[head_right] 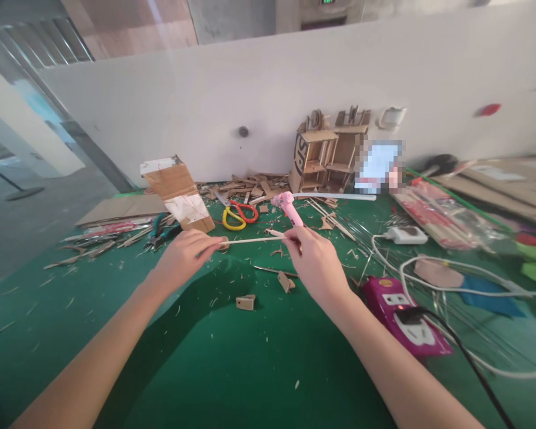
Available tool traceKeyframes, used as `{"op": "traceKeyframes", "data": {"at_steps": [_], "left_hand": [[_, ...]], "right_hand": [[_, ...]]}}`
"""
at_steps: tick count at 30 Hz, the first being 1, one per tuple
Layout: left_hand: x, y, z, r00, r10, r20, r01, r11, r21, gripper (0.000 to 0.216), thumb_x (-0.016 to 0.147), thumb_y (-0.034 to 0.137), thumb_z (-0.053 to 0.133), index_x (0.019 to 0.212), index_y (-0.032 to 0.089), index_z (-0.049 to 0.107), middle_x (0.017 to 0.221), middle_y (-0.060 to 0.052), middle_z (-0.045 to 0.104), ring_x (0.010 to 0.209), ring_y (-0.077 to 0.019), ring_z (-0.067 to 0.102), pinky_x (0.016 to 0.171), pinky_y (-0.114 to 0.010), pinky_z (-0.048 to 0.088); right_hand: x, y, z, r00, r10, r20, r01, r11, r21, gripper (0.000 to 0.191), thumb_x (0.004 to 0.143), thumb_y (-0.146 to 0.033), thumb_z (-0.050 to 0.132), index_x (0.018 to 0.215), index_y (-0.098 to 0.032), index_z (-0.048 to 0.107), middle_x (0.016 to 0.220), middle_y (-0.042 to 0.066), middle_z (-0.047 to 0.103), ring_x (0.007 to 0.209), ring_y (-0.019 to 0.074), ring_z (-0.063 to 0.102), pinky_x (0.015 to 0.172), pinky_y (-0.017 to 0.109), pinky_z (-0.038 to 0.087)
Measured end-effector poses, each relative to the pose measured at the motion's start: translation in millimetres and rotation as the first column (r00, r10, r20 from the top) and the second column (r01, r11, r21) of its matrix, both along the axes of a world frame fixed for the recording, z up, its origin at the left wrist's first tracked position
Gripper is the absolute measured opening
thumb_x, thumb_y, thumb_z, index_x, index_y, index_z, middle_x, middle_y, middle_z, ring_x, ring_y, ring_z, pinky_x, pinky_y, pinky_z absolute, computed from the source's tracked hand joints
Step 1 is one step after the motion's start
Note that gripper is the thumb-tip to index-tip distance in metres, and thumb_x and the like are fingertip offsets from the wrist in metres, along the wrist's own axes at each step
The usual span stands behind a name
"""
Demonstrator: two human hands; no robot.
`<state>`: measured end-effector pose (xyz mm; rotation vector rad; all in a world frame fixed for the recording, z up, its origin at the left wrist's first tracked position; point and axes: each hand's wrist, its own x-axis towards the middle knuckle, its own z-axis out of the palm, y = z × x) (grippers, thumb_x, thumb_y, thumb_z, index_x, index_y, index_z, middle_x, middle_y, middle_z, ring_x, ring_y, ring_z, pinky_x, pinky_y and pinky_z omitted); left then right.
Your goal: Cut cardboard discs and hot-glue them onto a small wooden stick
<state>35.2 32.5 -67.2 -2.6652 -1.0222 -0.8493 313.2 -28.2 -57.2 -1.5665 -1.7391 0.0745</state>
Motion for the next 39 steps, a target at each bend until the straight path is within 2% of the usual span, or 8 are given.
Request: {"op": "traceKeyframes", "data": {"at_steps": [7,13,18,20,22,28,33,39], "left_hand": [[-5.0,2.5,-1.3,1.000,0.012,-0.024,-0.013,0.999,-0.039,0.025,0.094,0.026,0.043,0.104,0.021,0.065,0.097,-0.006,0.070,0.091,-0.0194,0.061,0.083,-0.037,0.047],[-6.1,5.7,-5.6,1.000,0.011,-0.010,-0.011,0.999,-0.048,0.023,0.094,0.027,0.044,0.102,0.020,0.064,0.097,-0.006,0.071,0.090,-0.0192,0.062,0.084,-0.037,0.047],[-8.9,7.8,-8.4,0.999,0.045,-0.011,-0.045,0.997,-0.056,0.022,0.094,0.026,0.044,0.099,0.020,0.064,0.096,-0.006,0.070,0.090,-0.0194,0.062,0.083,-0.037,0.047],[-10.4,8.8,-9.2,0.998,0.059,-0.010,-0.060,0.996,-0.065,0.022,0.094,0.026,0.043,0.098,0.020,0.064,0.097,-0.006,0.070,0.090,-0.0195,0.062,0.083,-0.037,0.047],[-11.0,9.4,-10.0,0.998,0.064,-0.015,-0.065,0.996,-0.066,0.022,0.094,0.026,0.043,0.098,0.020,0.063,0.097,-0.006,0.070,0.089,-0.0197,0.062,0.083,-0.037,0.048],[-9.0,7.9,-9.9,0.998,0.049,-0.041,-0.050,0.998,-0.043,0.021,0.093,0.024,0.042,0.096,0.019,0.062,0.096,-0.006,0.067,0.089,-0.0191,0.062,0.084,-0.034,0.047],[-9.7,4.9,-6.8,0.975,0.221,0.015,-0.219,0.971,-0.098,0.016,0.092,0.026,0.042,0.093,0.019,0.057,0.090,-0.005,0.064,0.081,-0.0187,0.062,0.074,-0.031,0.047],[-9.3,5.8,-10.9,0.962,0.262,0.070,-0.246,0.952,-0.184,0.011,0.091,0.028,0.045,0.090,0.020,0.053,0.087,-0.003,0.063,0.076,-0.0165,0.062,0.068,-0.027,0.046]], "right_hand": [[4.9,2.7,-0.2,0.999,-0.040,-0.023,0.039,0.997,-0.072,0.014,0.085,-0.033,0.053,0.082,-0.022,0.062,0.081,0.004,0.067,0.067,0.0182,0.060,0.063,0.030,0.045],[0.9,2.3,-6.0,0.983,0.152,-0.106,-0.160,0.984,-0.074,0.019,0.085,-0.024,0.048,0.101,-0.022,0.056,0.097,0.006,0.067,0.085,0.0203,0.064,0.069,0.032,0.051],[0.2,-0.5,-1.2,0.897,0.233,-0.376,-0.336,0.912,-0.236,0.019,0.089,-0.032,0.043,0.097,-0.023,0.058,0.089,0.005,0.067,0.073,0.0169,0.063,0.058,0.028,0.053],[0.3,-0.2,-0.2,0.821,0.235,-0.520,-0.409,0.878,-0.248,0.023,0.091,-0.034,0.039,0.097,-0.021,0.057,0.087,0.005,0.065,0.073,0.0164,0.062,0.056,0.028,0.053],[-0.2,0.5,-1.0,0.786,0.222,-0.577,-0.414,0.882,-0.224,0.023,0.090,-0.036,0.042,0.098,-0.021,0.057,0.088,0.006,0.064,0.076,0.0172,0.062,0.056,0.028,0.054],[-3.6,-0.1,-2.7,0.901,0.175,-0.398,-0.256,0.953,-0.160,0.014,0.085,-0.032,0.052,0.093,-0.022,0.055,0.086,0.005,0.063,0.076,0.0177,0.062,0.057,0.027,0.052],[-1.2,-0.2,-2.5,0.975,0.145,-0.166,-0.157,0.986,-0.063,0.014,0.088,-0.028,0.046,0.098,-0.021,0.052,0.097,0.008,0.062,0.083,0.0183,0.062,0.062,0.028,0.051],[-4.2,2.0,-14.7,0.928,0.240,0.284,-0.190,0.963,-0.192,0.017,0.090,-0.025,0.043,0.099,-0.021,0.057,0.109,0.008,0.064,0.105,0.0249,0.056,0.081,0.039,0.049]]}}
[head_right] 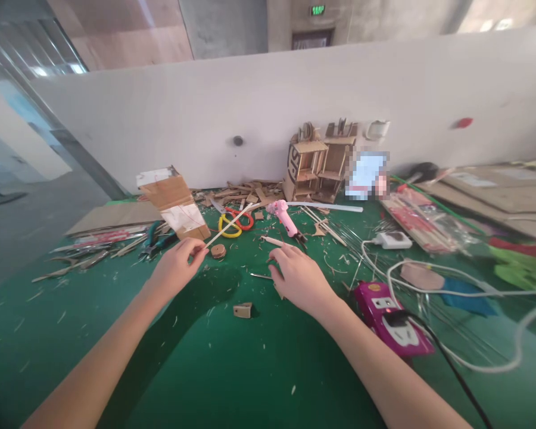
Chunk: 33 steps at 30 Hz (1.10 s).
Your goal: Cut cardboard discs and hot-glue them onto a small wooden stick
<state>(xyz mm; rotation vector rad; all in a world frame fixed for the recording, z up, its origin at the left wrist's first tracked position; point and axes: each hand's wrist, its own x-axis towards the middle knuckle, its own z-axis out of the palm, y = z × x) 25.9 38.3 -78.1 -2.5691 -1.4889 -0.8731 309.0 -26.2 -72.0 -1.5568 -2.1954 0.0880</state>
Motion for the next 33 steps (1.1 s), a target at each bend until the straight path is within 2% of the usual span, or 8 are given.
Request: {"op": "traceKeyframes", "data": {"at_steps": [6,13,19,21,24,26,29,33], "left_hand": [[1.9,-0.1,-3.2,1.000,0.019,0.007,-0.019,0.999,0.033,0.010,0.089,0.029,0.049,0.086,0.020,0.052,0.079,-0.002,0.063,0.071,-0.0158,0.062,0.062,-0.025,0.043],[3.5,0.9,-6.8,1.000,0.005,0.021,-0.006,0.998,0.059,0.009,0.089,0.027,0.049,0.087,0.020,0.053,0.083,-0.001,0.064,0.070,-0.0145,0.062,0.062,-0.024,0.043],[0.6,3.7,-9.7,0.995,0.044,0.091,-0.050,0.997,0.056,0.013,0.089,0.030,0.048,0.088,0.019,0.054,0.081,-0.004,0.066,0.069,-0.0156,0.064,0.061,-0.024,0.045],[0.7,3.8,-10.8,0.995,0.051,0.088,-0.055,0.998,0.044,0.013,0.089,0.030,0.047,0.088,0.019,0.054,0.080,-0.004,0.066,0.068,-0.0160,0.064,0.060,-0.024,0.044],[2.8,2.1,-10.8,0.996,0.039,0.076,-0.041,0.999,0.015,0.014,0.089,0.031,0.047,0.088,0.020,0.054,0.080,-0.004,0.067,0.068,-0.0166,0.065,0.060,-0.025,0.045],[4.8,0.2,-9.5,0.998,0.029,0.064,-0.028,1.000,-0.010,0.016,0.089,0.032,0.045,0.089,0.020,0.055,0.082,-0.004,0.067,0.069,-0.0171,0.065,0.062,-0.026,0.046],[7.4,-2.3,-6.7,0.999,0.017,0.049,-0.016,1.000,-0.022,0.016,0.090,0.032,0.044,0.090,0.020,0.055,0.085,-0.005,0.068,0.071,-0.0176,0.064,0.065,-0.027,0.046],[10.0,-4.6,-5.0,0.999,-0.022,0.035,0.022,1.000,-0.003,0.016,0.090,0.030,0.044,0.090,0.020,0.056,0.085,-0.005,0.067,0.074,-0.0180,0.064,0.065,-0.027,0.045]], "right_hand": [[-0.4,-2.7,0.0,0.985,0.005,0.174,0.004,0.999,-0.050,0.027,0.090,-0.030,0.046,0.110,-0.018,0.059,0.113,0.010,0.063,0.111,0.0267,0.054,0.091,0.043,0.044],[1.1,-5.3,3.0,0.974,-0.006,0.228,0.025,0.996,-0.082,0.028,0.092,-0.037,0.043,0.103,-0.019,0.061,0.107,0.010,0.065,0.105,0.0263,0.057,0.084,0.039,0.046],[-2.3,-10.5,11.0,0.974,0.010,0.225,0.011,0.996,-0.094,0.029,0.093,-0.039,0.040,0.099,-0.020,0.062,0.102,0.008,0.065,0.104,0.0251,0.057,0.082,0.038,0.045],[-0.4,-13.7,13.5,0.979,0.017,0.203,0.006,0.994,-0.113,0.036,0.092,-0.047,0.040,0.105,-0.020,0.060,0.106,0.009,0.064,0.102,0.0261,0.057,0.079,0.038,0.046],[4.5,-18.3,14.8,0.977,0.107,0.183,-0.072,0.979,-0.189,0.062,0.075,-0.066,0.054,0.119,-0.022,0.054,0.111,0.010,0.060,0.103,0.0304,0.056,0.073,0.038,0.048],[6.8,-19.3,14.2,0.970,0.191,0.153,-0.144,0.950,-0.276,0.062,0.073,-0.062,0.060,0.122,-0.024,0.051,0.112,0.009,0.058,0.099,0.0290,0.058,0.072,0.037,0.048],[6.7,-17.6,13.0,0.958,0.281,0.059,-0.243,0.904,-0.353,0.037,0.085,-0.040,0.053,0.118,-0.024,0.052,0.111,0.007,0.058,0.090,0.0215,0.060,0.073,0.033,0.048],[3.0,-14.8,12.3,0.949,0.309,0.062,-0.283,0.922,-0.263,0.026,0.090,-0.021,0.043,0.114,-0.021,0.054,0.108,0.007,0.059,0.093,0.0191,0.059,0.080,0.032,0.047]]}}
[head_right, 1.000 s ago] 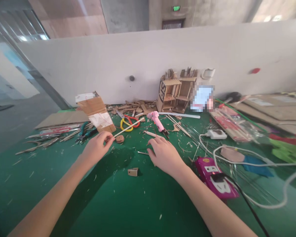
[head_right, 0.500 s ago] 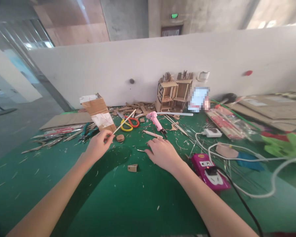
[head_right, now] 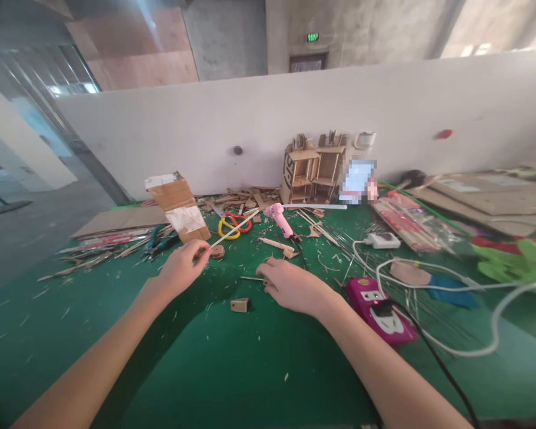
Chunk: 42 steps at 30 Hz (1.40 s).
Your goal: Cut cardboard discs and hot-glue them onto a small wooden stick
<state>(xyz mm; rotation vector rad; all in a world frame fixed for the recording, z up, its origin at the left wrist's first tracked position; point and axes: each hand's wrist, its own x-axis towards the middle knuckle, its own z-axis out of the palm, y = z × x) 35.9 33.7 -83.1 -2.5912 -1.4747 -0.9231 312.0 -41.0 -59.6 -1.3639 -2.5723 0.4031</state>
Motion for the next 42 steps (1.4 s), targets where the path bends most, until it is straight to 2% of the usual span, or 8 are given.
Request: {"op": "traceKeyframes", "data": {"at_steps": [9,19,26,31,35,38,40,42], "left_hand": [[2.5,-4.0,4.6,0.996,0.030,-0.084,-0.037,0.996,-0.080,0.020,0.094,0.030,0.034,0.097,0.020,0.051,0.077,-0.004,0.065,0.062,-0.0178,0.061,0.054,-0.026,0.038],[12.1,-18.3,15.3,0.959,-0.188,-0.213,0.151,0.973,-0.176,0.023,0.093,0.035,0.032,0.092,0.021,0.050,0.068,-0.002,0.062,0.058,-0.0183,0.059,0.052,-0.026,0.036],[6.7,-15.6,11.4,0.933,-0.217,-0.288,0.189,0.974,-0.121,0.031,0.089,0.046,0.042,0.077,0.021,0.054,0.063,0.000,0.060,0.056,-0.0159,0.058,0.053,-0.025,0.034],[-3.1,-13.8,21.0,0.944,-0.234,-0.234,0.210,0.970,-0.121,0.029,0.086,0.046,0.046,0.088,0.021,0.061,0.062,0.001,0.057,0.053,-0.0136,0.053,0.052,-0.025,0.034],[-31.8,1.1,27.6,0.991,0.131,-0.037,-0.128,0.989,0.070,0.034,0.090,0.038,0.035,0.085,0.018,0.062,0.068,-0.004,0.060,0.062,-0.0164,0.055,0.061,-0.028,0.041],[-62.4,16.5,24.7,0.820,0.556,0.137,-0.572,0.785,0.239,0.036,0.091,0.036,0.032,0.100,0.013,0.058,0.091,-0.014,0.064,0.088,-0.0269,0.059,0.078,-0.038,0.044],[-80.3,25.2,17.4,0.686,0.727,0.026,-0.715,0.668,0.207,0.044,0.085,0.043,0.042,0.109,0.009,0.056,0.108,-0.025,0.059,0.106,-0.0390,0.052,0.082,-0.049,0.043],[-93.1,31.8,7.8,0.632,0.753,-0.181,-0.758,0.650,0.058,0.051,0.079,0.051,0.047,0.104,0.008,0.058,0.109,-0.029,0.058,0.109,-0.0468,0.048,0.080,-0.057,0.041]], "right_hand": [[4.5,10.0,-8.7,0.947,-0.278,0.163,0.216,0.923,0.319,0.031,0.092,-0.020,0.041,0.120,-0.019,0.053,0.120,0.010,0.059,0.106,0.0256,0.054,0.086,0.042,0.046],[-16.8,-4.3,3.9,0.989,-0.125,-0.073,0.142,0.752,0.644,0.045,0.088,-0.026,0.051,0.133,-0.030,0.045,0.132,0.012,0.044,0.123,0.0325,0.039,0.098,0.054,0.037],[-16.5,-0.2,-4.2,0.983,-0.024,-0.184,0.131,0.794,0.594,0.031,0.095,-0.027,0.040,0.122,-0.019,0.053,0.108,0.010,0.064,0.100,0.0217,0.059,0.085,0.037,0.048],[-13.1,-2.1,-3.9,0.923,-0.175,-0.341,0.358,0.715,0.600,0.025,0.096,-0.027,0.041,0.109,-0.021,0.061,0.096,0.006,0.071,0.088,0.0174,0.065,0.074,0.028,0.049],[-10.9,-3.2,-1.8,0.878,-0.216,-0.426,0.447,0.688,0.572,0.024,0.095,-0.030,0.042,0.104,-0.022,0.063,0.099,0.005,0.072,0.087,0.0167,0.067,0.073,0.026,0.049],[-12.6,-0.9,-5.0,0.868,-0.259,-0.424,0.467,0.717,0.518,0.029,0.095,-0.032,0.040,0.111,-0.022,0.062,0.100,0.004,0.072,0.082,0.0156,0.068,0.067,0.025,0.050],[-15.3,1.1,-8.1,0.890,-0.279,-0.360,0.433,0.764,0.478,0.031,0.095,-0.033,0.039,0.116,-0.022,0.060,0.101,0.005,0.072,0.084,0.0168,0.068,0.067,0.026,0.051],[-18.2,2.4,-10.6,0.922,-0.269,-0.276,0.370,0.823,0.431,0.032,0.094,-0.032,0.038,0.116,-0.021,0.060,0.099,0.005,0.072,0.087,0.0187,0.067,0.069,0.028,0.051]]}}
